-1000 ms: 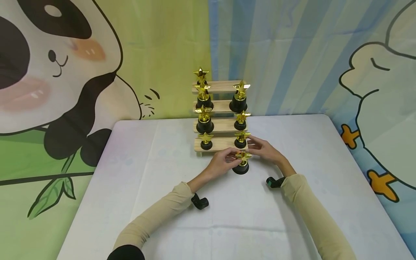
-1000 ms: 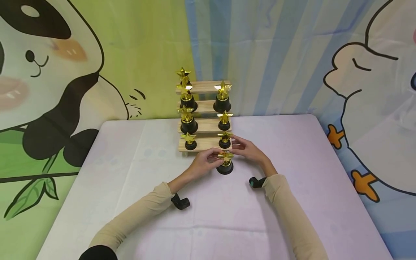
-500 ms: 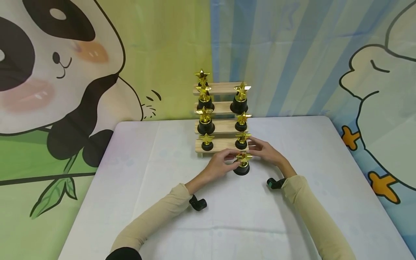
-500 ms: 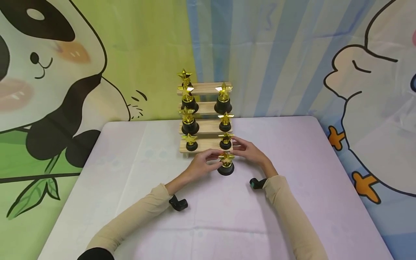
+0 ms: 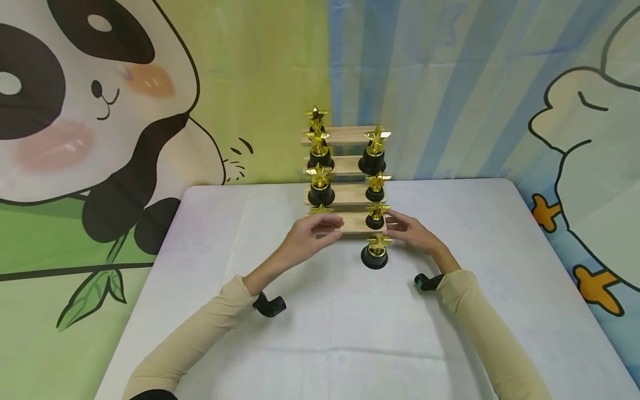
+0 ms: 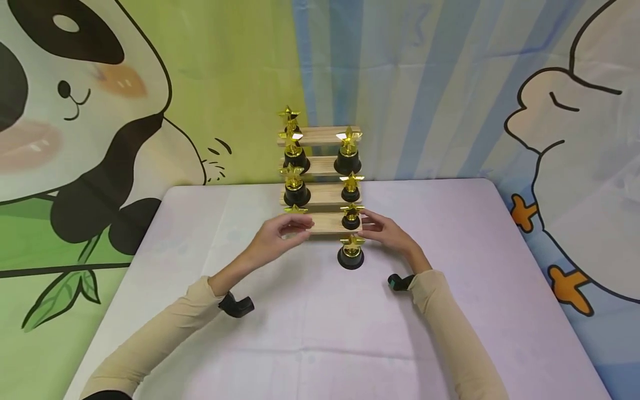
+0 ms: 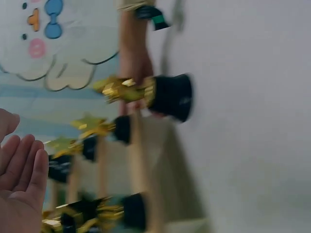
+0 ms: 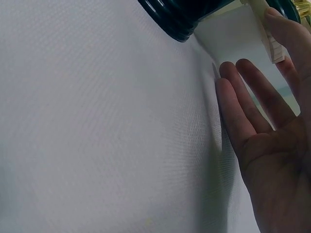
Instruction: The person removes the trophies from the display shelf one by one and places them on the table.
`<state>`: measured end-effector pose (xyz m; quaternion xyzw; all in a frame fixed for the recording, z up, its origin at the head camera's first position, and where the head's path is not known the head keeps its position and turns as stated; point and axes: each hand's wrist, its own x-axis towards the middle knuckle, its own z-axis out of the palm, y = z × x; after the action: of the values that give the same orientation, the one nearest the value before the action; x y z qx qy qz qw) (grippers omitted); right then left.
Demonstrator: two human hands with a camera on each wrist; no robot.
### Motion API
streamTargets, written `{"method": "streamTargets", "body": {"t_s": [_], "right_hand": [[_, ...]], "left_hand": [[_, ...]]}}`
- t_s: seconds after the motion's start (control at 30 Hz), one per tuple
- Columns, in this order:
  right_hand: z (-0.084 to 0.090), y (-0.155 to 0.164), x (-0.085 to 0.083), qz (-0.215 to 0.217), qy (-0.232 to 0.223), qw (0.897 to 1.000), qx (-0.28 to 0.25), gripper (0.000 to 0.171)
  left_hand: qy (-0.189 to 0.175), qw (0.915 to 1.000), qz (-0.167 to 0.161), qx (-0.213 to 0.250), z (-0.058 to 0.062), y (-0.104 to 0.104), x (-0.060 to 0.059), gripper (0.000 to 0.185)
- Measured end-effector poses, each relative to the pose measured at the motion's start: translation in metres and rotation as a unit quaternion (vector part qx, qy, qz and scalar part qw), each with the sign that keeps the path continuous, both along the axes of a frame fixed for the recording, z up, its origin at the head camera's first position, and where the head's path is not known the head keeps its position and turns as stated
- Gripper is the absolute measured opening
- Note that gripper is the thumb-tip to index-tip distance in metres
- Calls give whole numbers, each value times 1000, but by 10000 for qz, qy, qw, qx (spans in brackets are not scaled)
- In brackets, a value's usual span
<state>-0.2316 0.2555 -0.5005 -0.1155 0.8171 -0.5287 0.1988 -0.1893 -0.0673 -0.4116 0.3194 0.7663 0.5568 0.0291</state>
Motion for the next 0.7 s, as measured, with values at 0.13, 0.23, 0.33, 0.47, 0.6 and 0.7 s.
{"method": "streamTargets", "body": {"t_s": [0.13,0.23,0.33,0.47,0.6,0.7], "right_hand": [[1,-1,1,34,21,10000,-77,79],[2,-1,2,14,15,10000,-90,79],[1,-1,1,27,86,9999,-52,79],[-2,1,-1,-46,89,9999,-37,77],[-4,2,-1,-32,91,9999,-42,78],[-2,1,0,26,133,9999,-41,78]], "left_hand": [[44,9993,354,103,51,-18,-20,29],[268,9969,702,222,91,-28,-47,31],[677,9920,1032,252,125,-35,-85,32],[1065,9853,1336,-52,148,-37,-140,33],[1051,9844,1265,-626,147,-34,-180,37],[934,9844,1162,-933,141,-32,-197,40]]}}
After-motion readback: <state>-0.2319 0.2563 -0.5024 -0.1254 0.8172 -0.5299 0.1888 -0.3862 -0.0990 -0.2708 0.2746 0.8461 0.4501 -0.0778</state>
